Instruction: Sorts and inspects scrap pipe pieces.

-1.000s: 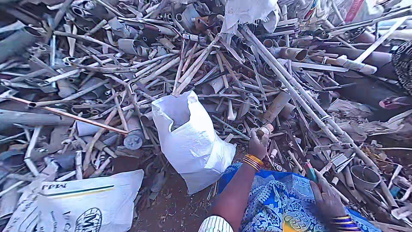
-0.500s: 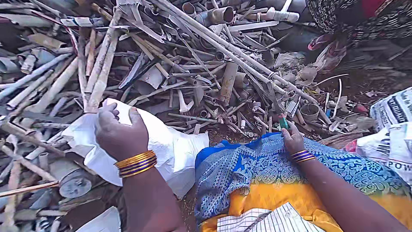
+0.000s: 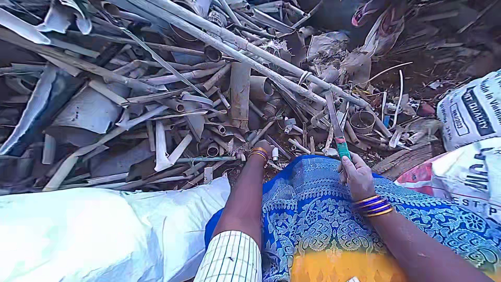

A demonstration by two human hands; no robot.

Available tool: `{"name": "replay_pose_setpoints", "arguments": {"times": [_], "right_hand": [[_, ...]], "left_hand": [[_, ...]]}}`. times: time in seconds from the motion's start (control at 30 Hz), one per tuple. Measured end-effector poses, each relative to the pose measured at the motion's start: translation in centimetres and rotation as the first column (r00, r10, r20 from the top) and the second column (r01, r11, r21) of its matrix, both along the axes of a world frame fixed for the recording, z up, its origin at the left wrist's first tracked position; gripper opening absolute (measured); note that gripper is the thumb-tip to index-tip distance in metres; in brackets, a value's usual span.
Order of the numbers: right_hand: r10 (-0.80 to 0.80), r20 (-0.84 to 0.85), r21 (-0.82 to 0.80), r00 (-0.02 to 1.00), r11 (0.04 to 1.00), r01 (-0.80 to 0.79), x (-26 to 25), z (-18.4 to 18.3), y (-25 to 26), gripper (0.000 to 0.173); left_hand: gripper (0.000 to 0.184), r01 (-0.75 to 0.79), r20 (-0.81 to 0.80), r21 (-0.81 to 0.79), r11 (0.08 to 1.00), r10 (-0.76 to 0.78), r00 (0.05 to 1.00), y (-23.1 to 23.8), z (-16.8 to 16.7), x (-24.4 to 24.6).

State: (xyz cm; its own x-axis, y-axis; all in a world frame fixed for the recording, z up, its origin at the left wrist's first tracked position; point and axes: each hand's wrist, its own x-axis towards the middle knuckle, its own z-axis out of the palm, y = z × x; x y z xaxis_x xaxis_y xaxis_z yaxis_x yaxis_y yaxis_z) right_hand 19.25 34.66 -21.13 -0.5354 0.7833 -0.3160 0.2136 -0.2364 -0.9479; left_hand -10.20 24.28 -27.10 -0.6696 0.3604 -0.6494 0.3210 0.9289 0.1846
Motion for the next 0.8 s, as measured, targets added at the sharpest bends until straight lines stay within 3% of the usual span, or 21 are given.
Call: {"name": "replay_pose_setpoints", "arguments": {"times": [0.1, 0.23, 0.47, 0.63, 0.73, 0.8], "right_hand": [[-0.024, -0.009, -0.052, 1.0, 0.998, 0.024, -0.2, -0.4, 0.5, 0.036], [-0.035, -0.028, -0.106, 0.999, 0.994, 0.032, -0.5, -1.0, 0.7, 0.034], [0.019, 0.001, -0.132, 1.0, 0.991, -0.019, -0.2, -2.0, 0.5, 0.035], [0.035, 0.007, -0.129, 0.999, 0.991, -0.034, -0.1, -1.9, 0.2, 0.037], [0.001, -0.017, -0.151, 1.0, 0.989, -0.003, -0.6, -1.3, 0.2, 0.034], [-0.029, -0.015, -0.175, 0.999, 0.984, 0.026, -0.8, -0.8, 0.1, 0.031]], "left_hand": [[0.05, -0.005, 0.007, -0.107, 0.994, 0.005, 1.0, 1.3, -5.6, -0.1], [0.063, -0.048, -0.121, -0.235, 0.971, 0.019, 0.992, 2.5, -11.1, 0.5], [0.074, -0.074, -0.196, -0.321, 0.944, 0.011, 0.981, 2.4, -15.4, 0.5], [0.068, -0.129, -0.13, -0.254, 0.959, 0.099, 0.987, 2.2, -15.2, 0.2], [0.06, -0.231, -0.034, -0.099, 0.968, 0.228, 0.973, 2.7, -11.9, 0.3], [0.058, -0.416, 0.082, 0.101, 0.904, 0.409, 0.909, 3.7, -8.0, 0.3]]}}
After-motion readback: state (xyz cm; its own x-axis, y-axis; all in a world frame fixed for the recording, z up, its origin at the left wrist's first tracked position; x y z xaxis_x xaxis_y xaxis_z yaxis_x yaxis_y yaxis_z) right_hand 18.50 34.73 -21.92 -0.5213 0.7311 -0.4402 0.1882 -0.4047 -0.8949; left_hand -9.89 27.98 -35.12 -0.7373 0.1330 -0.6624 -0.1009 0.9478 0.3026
